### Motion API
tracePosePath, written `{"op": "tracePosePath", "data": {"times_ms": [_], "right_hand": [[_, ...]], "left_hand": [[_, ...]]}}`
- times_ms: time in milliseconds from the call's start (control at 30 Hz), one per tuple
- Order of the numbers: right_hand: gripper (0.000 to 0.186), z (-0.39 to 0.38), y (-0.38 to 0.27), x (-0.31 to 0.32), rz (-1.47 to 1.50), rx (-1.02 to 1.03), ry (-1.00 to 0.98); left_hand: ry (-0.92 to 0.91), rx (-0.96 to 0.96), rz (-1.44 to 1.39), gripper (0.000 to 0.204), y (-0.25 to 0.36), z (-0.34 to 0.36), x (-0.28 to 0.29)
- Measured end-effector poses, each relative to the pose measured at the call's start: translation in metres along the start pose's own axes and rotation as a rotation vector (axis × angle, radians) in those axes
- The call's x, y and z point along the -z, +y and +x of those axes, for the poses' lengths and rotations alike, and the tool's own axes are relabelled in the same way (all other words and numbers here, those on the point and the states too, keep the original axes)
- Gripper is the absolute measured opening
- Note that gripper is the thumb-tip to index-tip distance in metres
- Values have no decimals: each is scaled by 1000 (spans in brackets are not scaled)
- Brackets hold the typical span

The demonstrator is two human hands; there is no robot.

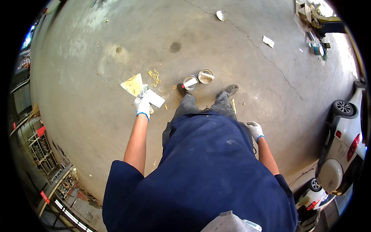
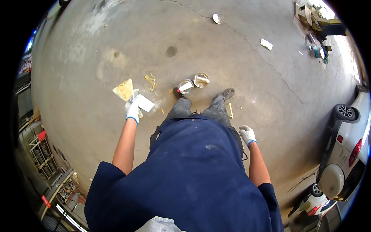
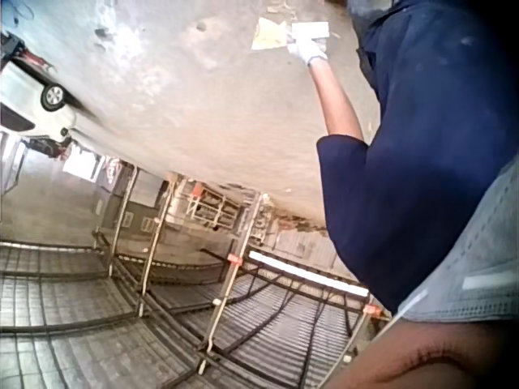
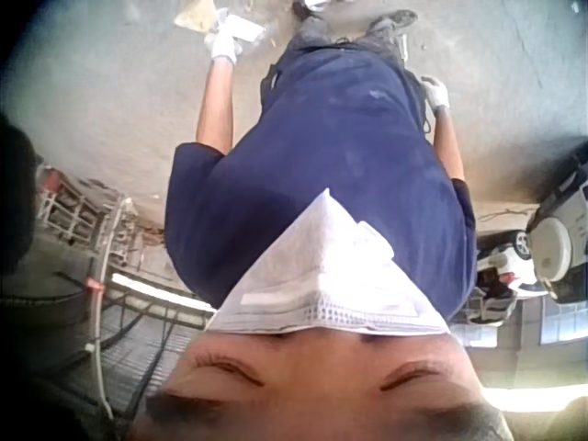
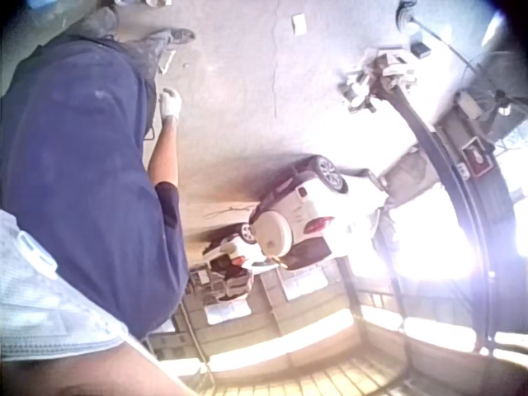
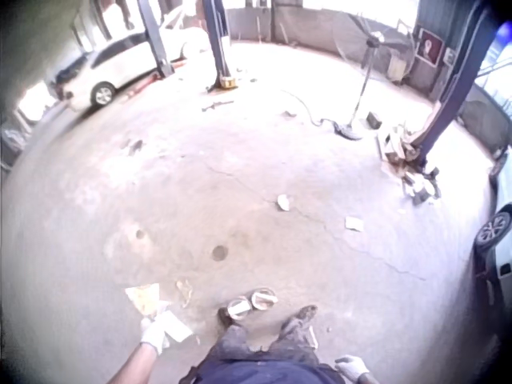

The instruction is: The person applies a beige body filler to the rear bumper of a white car using a metal spreader, smoothing the material across the surface. The person then walks to a tool cart, picks up a sanding tool, and returns to the car.

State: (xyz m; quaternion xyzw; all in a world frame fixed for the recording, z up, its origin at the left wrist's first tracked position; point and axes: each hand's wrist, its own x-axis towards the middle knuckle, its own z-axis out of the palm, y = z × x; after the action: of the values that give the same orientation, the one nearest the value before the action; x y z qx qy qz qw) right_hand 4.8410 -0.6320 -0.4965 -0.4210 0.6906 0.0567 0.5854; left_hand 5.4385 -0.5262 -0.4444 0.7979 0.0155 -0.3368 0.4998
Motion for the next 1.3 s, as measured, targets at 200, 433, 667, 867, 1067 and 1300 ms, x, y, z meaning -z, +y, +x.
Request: {"op": "tracePosePath", "data": {"times_ms": [200, 433, 667, 867, 1067, 1300], "right_hand": [[29, 76, 31, 115, 141, -74, 0], [29, 104, 60, 244, 399, -181, 122], [25, 101, 76, 280, 246, -205, 80], [29, 124, 35, 307, 87, -76, 111], [29, 189, -11, 338, 171, -74, 142], [30, 260, -81, 364, 167, -56, 117]], "left_hand": [[29, 27, 53, 30, 24, -88, -74], [-38, -73, -27, 32, 23, -143, -161], [53, -155, -61, 29, -2, -146, -185], [194, 296, -133, 24, -51, -128, -173], [225, 280, 188, 19, -31, -105, -241], [-21, 129, 359, 22, 64, -6, -385]]}}
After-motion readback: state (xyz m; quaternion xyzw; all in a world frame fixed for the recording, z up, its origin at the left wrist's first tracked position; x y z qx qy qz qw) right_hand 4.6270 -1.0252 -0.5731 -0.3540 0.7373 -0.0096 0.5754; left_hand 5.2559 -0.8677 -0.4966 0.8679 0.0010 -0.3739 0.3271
